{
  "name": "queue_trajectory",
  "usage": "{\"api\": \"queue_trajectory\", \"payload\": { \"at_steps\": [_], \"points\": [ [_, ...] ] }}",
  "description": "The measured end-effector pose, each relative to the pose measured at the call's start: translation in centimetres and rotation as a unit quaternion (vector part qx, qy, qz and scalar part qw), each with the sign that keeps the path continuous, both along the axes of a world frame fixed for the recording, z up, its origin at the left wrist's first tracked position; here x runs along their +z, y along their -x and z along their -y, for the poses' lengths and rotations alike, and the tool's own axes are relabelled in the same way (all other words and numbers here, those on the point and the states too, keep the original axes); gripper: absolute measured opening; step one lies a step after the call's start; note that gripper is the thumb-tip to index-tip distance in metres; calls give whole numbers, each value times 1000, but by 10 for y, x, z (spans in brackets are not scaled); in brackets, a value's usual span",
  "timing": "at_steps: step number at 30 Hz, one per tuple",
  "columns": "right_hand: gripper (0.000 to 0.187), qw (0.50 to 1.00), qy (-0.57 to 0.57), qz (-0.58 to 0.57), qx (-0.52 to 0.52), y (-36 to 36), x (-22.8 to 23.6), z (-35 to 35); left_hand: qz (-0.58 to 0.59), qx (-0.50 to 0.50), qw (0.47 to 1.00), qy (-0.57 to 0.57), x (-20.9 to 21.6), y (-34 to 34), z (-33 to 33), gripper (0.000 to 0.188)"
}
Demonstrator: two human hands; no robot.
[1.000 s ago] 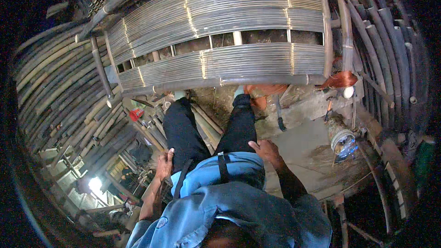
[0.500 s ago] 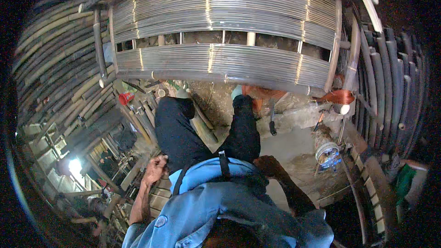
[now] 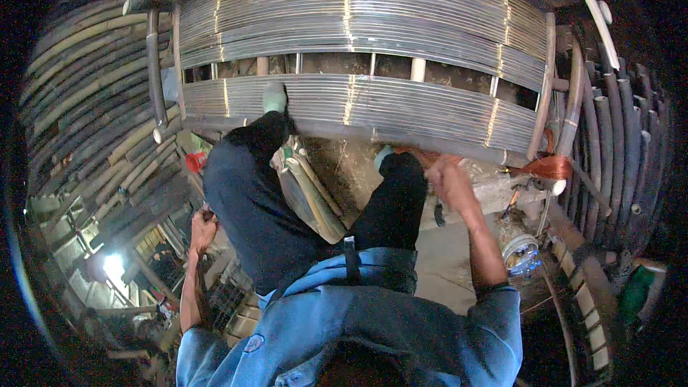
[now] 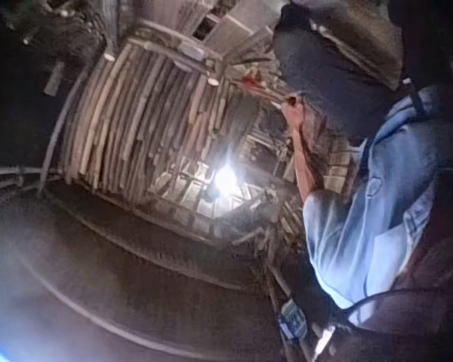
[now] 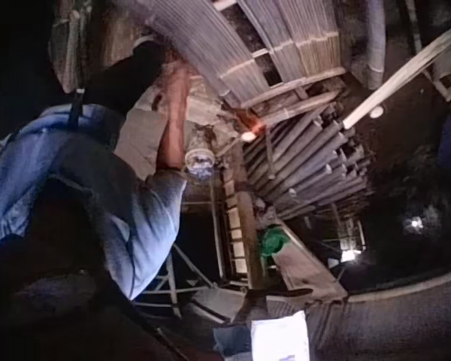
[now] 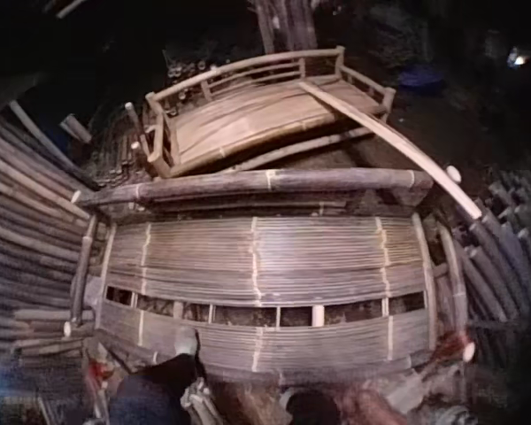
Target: The person weaves thin cords through a bamboo frame to secure slats and uses a knife to trim the cord while standing and sitting on the large bamboo structure.
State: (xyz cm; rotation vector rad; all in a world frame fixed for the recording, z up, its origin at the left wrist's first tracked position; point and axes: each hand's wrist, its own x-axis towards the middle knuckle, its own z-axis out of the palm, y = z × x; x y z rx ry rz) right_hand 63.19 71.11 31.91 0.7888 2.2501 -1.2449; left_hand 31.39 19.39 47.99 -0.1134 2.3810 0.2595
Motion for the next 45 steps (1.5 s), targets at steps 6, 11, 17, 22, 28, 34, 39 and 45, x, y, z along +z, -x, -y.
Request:
{"api": "queue_trajectory", "payload": {
  "at_steps": [6,11,17,22,28,34,39,45],
  "points": [
    [27,991,-112,-61,-39,110,-68,-22,-132,-271,942,-150,-142,125,35,22],
    [28,984,-148,-97,-27,210,-97,-19,-193,-262,940,-98,-251,247,5,39],
    [28,970,-214,-116,-19,298,-106,-41,-346,-375,853,-113,-337,346,-56,49],
    [33,976,-213,-37,-20,352,-62,-58,-322,-496,772,-231,-382,394,-99,37],
    [27,953,-279,-66,101,427,-24,-78,-247,-517,784,-237,-386,427,-83,33],
    [27,935,-285,-106,180,474,-16,-82,-319,-533,746,-240,-376,417,-89,38],
    [19,920,-301,-22,249,410,-54,-79,-295,-499,780,-235,-374,404,-90,25],
    [21,918,-202,16,342,462,-80,-47,-322,-366,816,-311,-356,394,-64,28]
  ]
}}
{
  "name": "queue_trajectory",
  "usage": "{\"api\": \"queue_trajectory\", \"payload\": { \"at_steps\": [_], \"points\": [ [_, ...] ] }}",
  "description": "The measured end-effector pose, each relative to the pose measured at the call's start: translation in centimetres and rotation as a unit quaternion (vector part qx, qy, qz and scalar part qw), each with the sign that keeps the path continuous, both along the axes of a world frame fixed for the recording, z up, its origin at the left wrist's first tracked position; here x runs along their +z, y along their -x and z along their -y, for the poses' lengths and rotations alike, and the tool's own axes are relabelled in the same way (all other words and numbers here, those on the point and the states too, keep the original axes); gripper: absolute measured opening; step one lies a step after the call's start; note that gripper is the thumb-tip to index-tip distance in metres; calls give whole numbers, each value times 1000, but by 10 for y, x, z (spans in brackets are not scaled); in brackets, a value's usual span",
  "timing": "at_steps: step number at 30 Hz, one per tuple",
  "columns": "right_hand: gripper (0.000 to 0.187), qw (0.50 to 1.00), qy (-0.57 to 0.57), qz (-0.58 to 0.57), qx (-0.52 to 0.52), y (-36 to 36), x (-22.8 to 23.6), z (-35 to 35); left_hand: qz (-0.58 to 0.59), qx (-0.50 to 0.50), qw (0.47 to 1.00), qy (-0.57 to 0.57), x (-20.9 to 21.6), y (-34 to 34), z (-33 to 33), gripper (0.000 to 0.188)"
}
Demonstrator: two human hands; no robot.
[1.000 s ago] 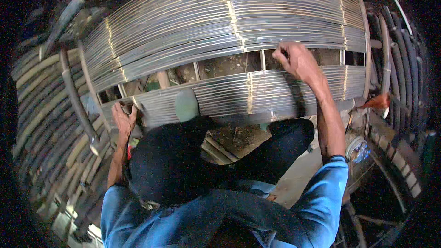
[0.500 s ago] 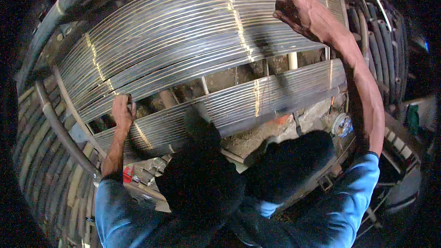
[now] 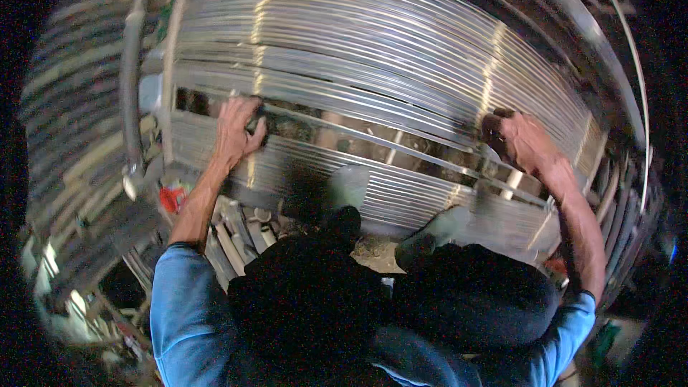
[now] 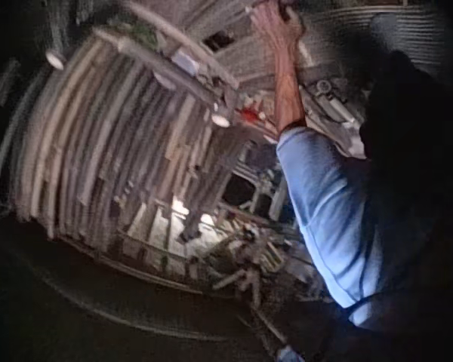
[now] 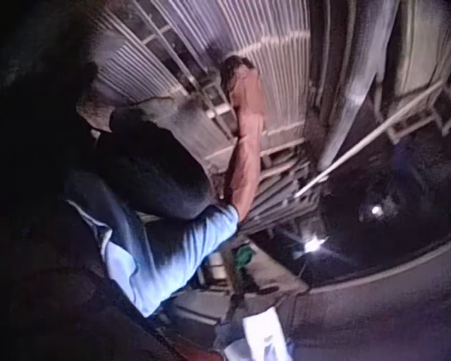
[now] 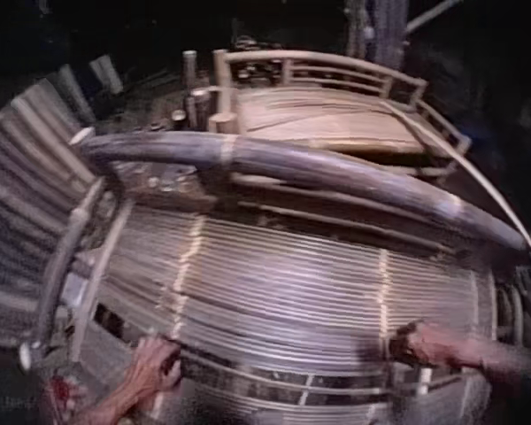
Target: The person weaves thin cords through a bamboo frame to secure slats and uses a knife to trim the cord while standing and sitting on the large bamboo structure.
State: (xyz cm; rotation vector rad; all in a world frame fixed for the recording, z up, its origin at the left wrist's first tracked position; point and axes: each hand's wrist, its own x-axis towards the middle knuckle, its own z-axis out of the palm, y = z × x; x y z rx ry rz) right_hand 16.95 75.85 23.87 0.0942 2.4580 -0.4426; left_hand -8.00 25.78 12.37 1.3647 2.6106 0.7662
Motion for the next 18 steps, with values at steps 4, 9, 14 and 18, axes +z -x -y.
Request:
{"api": "queue_trajectory", "payload": {
  "at_steps": [4,9,14,18],
  "points": [
    [17,985,43,-33,166,92,13,31,-79,197,976,48,2,28,84,37],
    [25,967,99,-31,231,183,-20,173,-131,222,964,59,-23,59,150,37],
    [36,963,248,-36,101,181,-76,298,-55,214,959,176,-43,49,140,31],
    [40,965,254,-63,-27,161,-107,347,-58,236,958,152,-50,44,144,31]
  ]
}}
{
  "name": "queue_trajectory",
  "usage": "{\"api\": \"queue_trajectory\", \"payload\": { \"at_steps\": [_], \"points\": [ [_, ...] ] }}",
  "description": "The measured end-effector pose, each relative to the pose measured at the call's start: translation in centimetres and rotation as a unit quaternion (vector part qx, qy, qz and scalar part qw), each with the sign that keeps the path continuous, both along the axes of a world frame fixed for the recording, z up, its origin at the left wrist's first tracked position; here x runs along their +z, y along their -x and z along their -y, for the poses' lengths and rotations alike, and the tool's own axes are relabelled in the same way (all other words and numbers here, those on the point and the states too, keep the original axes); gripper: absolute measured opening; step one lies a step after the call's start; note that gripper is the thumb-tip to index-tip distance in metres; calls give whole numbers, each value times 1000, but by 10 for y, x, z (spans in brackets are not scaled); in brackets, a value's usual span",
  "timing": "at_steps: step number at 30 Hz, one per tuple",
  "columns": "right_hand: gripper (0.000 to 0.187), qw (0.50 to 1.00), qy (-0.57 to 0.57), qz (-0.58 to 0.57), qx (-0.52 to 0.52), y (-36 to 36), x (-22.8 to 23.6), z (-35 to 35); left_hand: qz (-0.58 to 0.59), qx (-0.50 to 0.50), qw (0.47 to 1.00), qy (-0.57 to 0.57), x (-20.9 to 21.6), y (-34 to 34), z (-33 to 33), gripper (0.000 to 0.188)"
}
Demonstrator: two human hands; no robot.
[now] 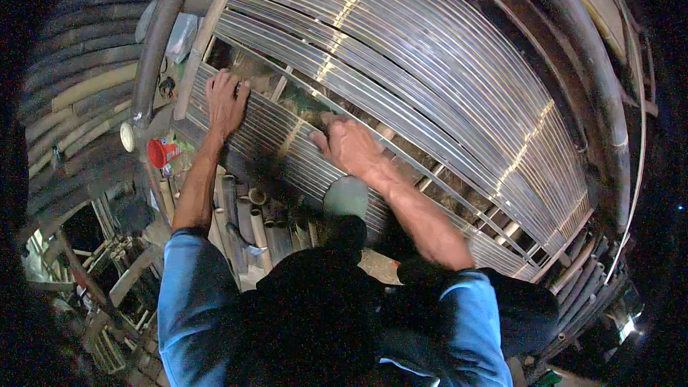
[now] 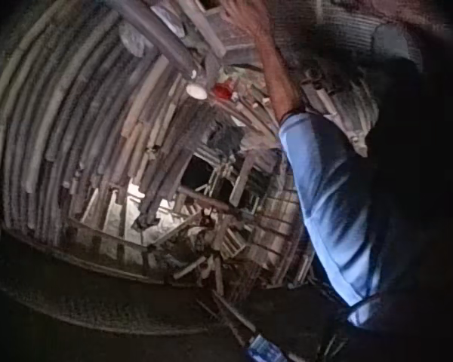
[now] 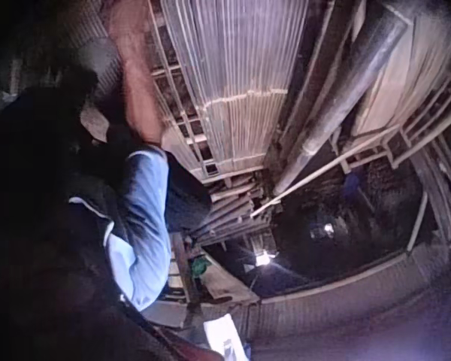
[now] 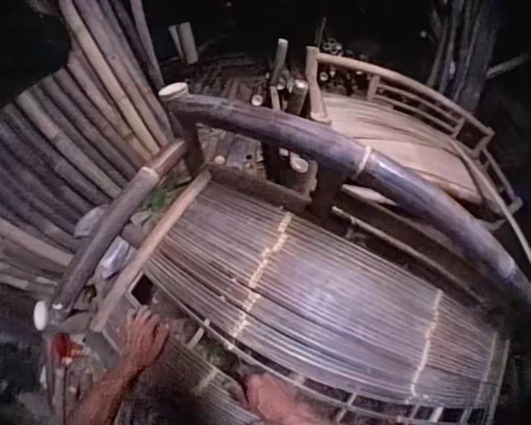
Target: The person weaves thin cords through a bamboo frame to secure slats and uses a knife to trim the cord while standing and sitting on the large bamboo structure.
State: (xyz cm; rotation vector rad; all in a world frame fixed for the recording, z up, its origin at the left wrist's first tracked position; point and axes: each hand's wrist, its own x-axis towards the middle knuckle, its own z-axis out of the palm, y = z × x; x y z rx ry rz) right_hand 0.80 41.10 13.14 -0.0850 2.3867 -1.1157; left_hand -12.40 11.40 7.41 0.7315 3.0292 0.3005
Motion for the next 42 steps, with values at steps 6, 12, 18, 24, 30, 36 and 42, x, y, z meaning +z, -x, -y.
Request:
{"api": "queue_trajectory", "payload": {
  "at_steps": [6,12,18,24,30,36,42],
  "points": [
    [57,968,131,142,-158,39,-65,49,-74,7,992,-101,-16,-11,1,39],
    [47,910,257,219,-241,60,-150,80,-126,21,974,-186,-1,-17,-18,55],
    [30,948,127,165,-241,49,-124,73,-83,86,968,-219,-29,-86,9,47],
    [42,943,176,182,-217,49,-96,61,-120,94,981,-121,-23,-95,-6,21],
    [45,955,84,266,-102,29,-87,32,334,225,867,-293,24,-93,86,20],
    [39,951,181,205,-142,28,-137,17,155,431,482,-747,192,-27,84,20],
    [49,943,197,201,-175,60,-105,55,278,295,812,-421,123,34,57,27]
  ]
}}
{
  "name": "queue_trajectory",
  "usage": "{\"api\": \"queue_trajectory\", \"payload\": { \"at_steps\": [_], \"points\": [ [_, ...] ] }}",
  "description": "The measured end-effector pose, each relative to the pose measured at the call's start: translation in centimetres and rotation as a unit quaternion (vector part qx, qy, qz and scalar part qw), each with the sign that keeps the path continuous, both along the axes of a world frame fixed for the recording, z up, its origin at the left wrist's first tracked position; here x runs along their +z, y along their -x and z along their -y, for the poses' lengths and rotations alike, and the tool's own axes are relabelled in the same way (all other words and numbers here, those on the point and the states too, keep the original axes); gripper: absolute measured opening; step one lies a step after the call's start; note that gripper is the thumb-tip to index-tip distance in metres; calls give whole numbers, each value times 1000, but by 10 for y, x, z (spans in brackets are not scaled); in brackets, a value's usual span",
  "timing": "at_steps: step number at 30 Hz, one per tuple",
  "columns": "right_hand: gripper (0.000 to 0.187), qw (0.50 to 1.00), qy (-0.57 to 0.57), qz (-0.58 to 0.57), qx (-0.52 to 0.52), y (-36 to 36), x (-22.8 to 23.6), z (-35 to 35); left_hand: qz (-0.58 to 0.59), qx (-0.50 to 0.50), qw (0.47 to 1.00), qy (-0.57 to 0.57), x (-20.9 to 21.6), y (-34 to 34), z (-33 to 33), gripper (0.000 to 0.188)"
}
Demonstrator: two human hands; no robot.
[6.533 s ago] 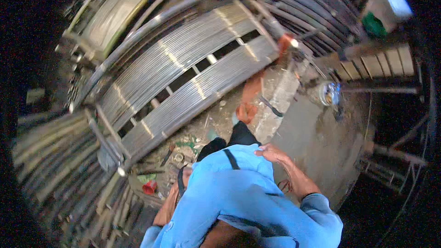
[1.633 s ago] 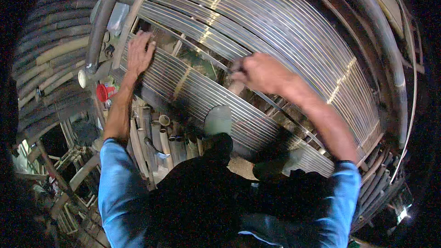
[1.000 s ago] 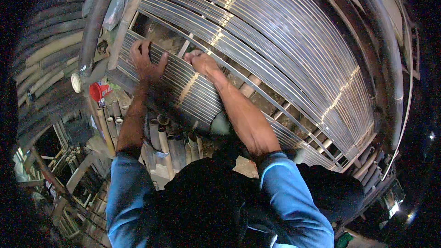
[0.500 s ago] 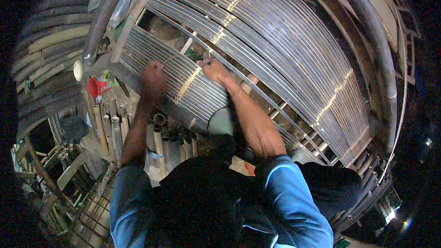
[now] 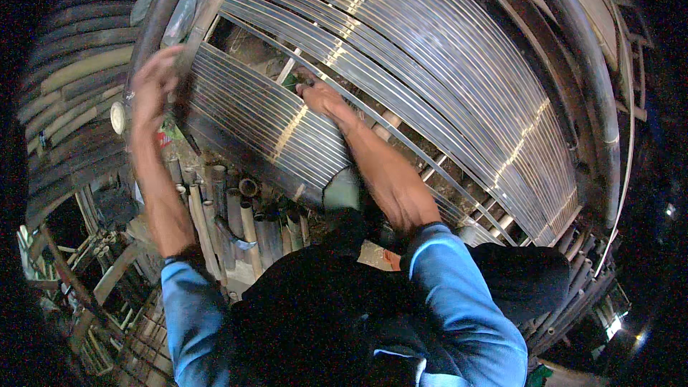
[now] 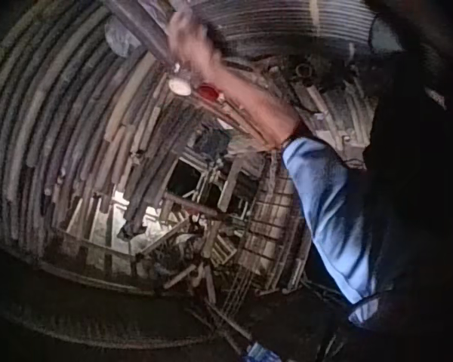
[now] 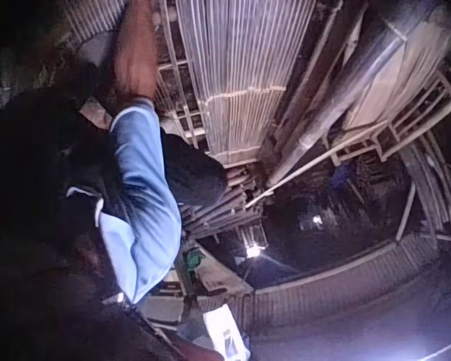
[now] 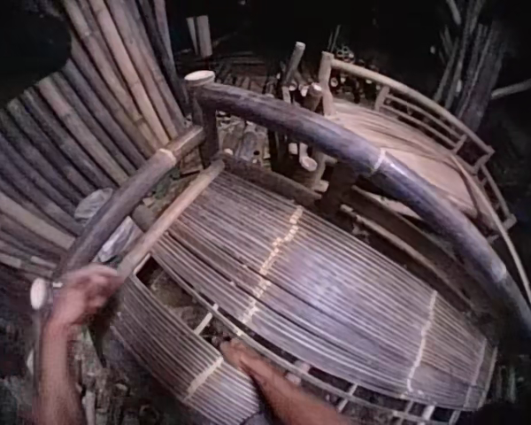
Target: The person weaves thin cords through a bamboo frame to secure slats and uses a knife to trim the cord while standing and sitting on the large bamboo structure.
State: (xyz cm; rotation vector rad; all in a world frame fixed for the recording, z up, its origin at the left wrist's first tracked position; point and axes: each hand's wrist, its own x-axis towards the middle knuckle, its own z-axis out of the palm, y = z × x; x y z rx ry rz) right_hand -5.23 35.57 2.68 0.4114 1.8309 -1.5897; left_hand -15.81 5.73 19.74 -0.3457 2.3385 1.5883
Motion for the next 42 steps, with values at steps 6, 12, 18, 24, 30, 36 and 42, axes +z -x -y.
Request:
{"api": "queue_trajectory", "payload": {
  "at_steps": [6,12,18,24,30,36,42],
  "points": [
    [44,996,64,-26,-62,14,10,44,-140,-292,863,387,-143,-11,-75,18],
    [17,992,57,-15,-108,18,-19,38,-100,-361,837,399,-133,-10,-123,19],
    [23,988,3,-141,-68,-8,-6,22,-225,-301,826,421,-90,-30,-96,30],
    [23,935,-111,-317,-114,-36,52,30,182,-214,957,-74,-40,-48,-79,36],
    [18,917,-116,-368,-104,-47,59,30,-36,-245,965,-89,-89,-96,-89,44],
    [23,916,-82,-390,-54,-44,56,22,-50,-195,974,103,-72,-111,-91,50],
    [50,993,15,-95,-72,-17,36,20,-30,76,987,-136,-46,-151,-8,44]
  ]
}}
